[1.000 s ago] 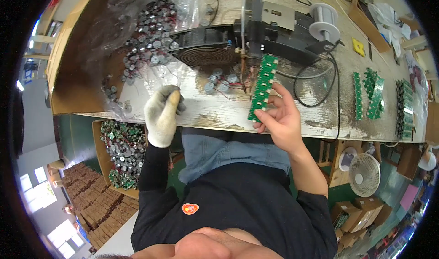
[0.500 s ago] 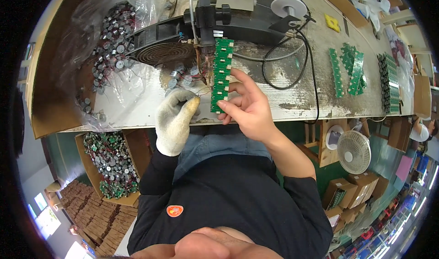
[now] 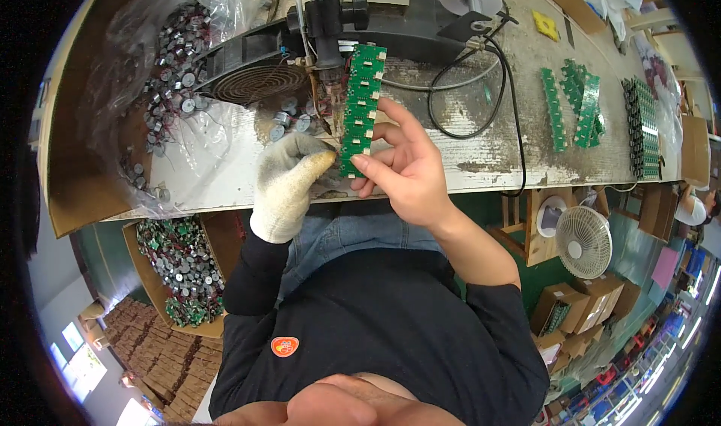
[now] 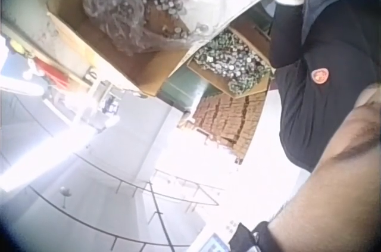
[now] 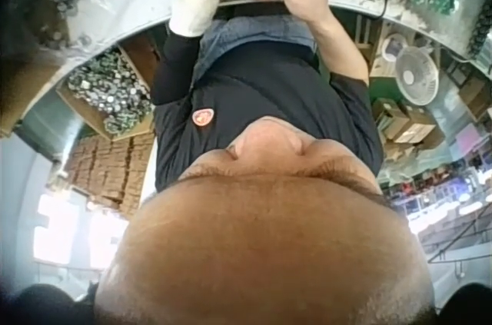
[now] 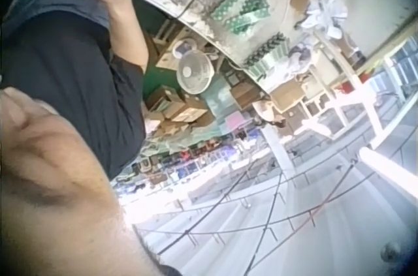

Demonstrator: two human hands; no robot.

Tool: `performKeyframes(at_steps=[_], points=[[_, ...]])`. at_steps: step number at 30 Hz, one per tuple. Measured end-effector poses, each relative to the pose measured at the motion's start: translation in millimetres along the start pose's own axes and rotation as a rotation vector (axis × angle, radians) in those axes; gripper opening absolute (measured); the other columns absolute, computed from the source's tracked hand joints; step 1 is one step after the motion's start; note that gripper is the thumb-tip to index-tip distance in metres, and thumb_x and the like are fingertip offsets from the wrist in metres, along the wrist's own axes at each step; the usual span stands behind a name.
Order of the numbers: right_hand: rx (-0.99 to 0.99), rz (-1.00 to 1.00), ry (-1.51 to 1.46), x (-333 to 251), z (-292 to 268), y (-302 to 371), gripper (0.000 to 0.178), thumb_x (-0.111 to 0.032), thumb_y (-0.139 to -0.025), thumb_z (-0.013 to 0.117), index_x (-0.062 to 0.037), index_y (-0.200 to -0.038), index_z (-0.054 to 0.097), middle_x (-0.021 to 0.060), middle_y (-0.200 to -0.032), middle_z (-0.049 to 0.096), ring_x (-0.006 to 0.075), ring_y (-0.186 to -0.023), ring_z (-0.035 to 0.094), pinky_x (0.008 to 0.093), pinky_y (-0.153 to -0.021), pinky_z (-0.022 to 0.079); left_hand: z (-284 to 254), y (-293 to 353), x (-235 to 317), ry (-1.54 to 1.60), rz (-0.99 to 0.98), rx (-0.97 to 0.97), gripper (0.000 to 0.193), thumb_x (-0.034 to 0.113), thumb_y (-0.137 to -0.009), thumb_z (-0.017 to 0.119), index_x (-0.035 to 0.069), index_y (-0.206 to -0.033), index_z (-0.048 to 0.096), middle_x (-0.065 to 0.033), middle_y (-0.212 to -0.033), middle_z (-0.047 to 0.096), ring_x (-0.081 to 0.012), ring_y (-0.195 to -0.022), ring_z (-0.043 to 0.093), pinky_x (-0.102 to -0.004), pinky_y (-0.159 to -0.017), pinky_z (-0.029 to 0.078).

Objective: The person picks up a motor from a bag, positions its wires against a circuit board, and solders them together using a soldering station before setting the board down.

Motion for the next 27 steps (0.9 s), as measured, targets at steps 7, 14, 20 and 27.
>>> performKeyframes(at_steps=[7,14,20,27], points=[[-0.005,-0.005,-0.006,-3.1,1.9,-3.7,0.069,0.010,-0.087,0.058,-0.0039,-0.145,0.024,0.0188,-0.112,0.056,0.0196,-0.069,0.066,0.0256,-0.054,0.055,1.2,-3.7,5.8,-0.068,-0.002,-0.020,0.014,0.010,-0.083,0.067,-0.004,-0.086,0.063,-0.0056,-0.077,0.063,-0.0088,-0.070,0.057,-0.0237,-0.061,0.046],[-0.001,-0.029,-0.014,-9.2,3.0,-4.6,0.068,0.010,-0.086,0.058,-0.0035,-0.144,0.024,0.0193,-0.111,0.056,0.0190,-0.069,0.066,0.0249,-0.053,0.055,3.5,-2.9,12.6,-0.037,0.015,-0.002,0.013,0.009,-0.083,0.067,-0.004,-0.084,0.063,-0.0059,-0.076,0.063,-0.0091,-0.069,0.058,-0.0235,-0.061,0.046],[0.004,-0.033,0.006,-3.5,-1.3,-2.1,0.069,0.011,-0.086,0.058,-0.0040,-0.144,0.025,0.0198,-0.112,0.056,0.0187,-0.070,0.067,0.0244,-0.054,0.055,2.2,-4.6,3.4,-0.135,0.023,-0.021,0.011,0.008,-0.083,0.065,-0.003,-0.084,0.063,-0.0052,-0.077,0.064,-0.0092,-0.070,0.058,-0.0238,-0.062,0.047],[0.023,-0.020,0.002,-3.2,-1.3,-0.8,0.070,0.010,-0.085,0.059,-0.0044,-0.145,0.025,0.0199,-0.111,0.056,0.0191,-0.069,0.067,0.0241,-0.052,0.054,3.4,-2.5,5.8,-0.109,0.021,-0.014,0.011,0.007,-0.082,0.065,-0.003,-0.084,0.064,-0.0049,-0.078,0.064,-0.0094,-0.071,0.058,-0.0247,-0.063,0.047]])
Point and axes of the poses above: each hand's wrist, its own y-axis away from the middle knuckle, its own z-axis out of the palm, x = y × z, the point moved 8 cm from there along -y, towards the middle knuckle
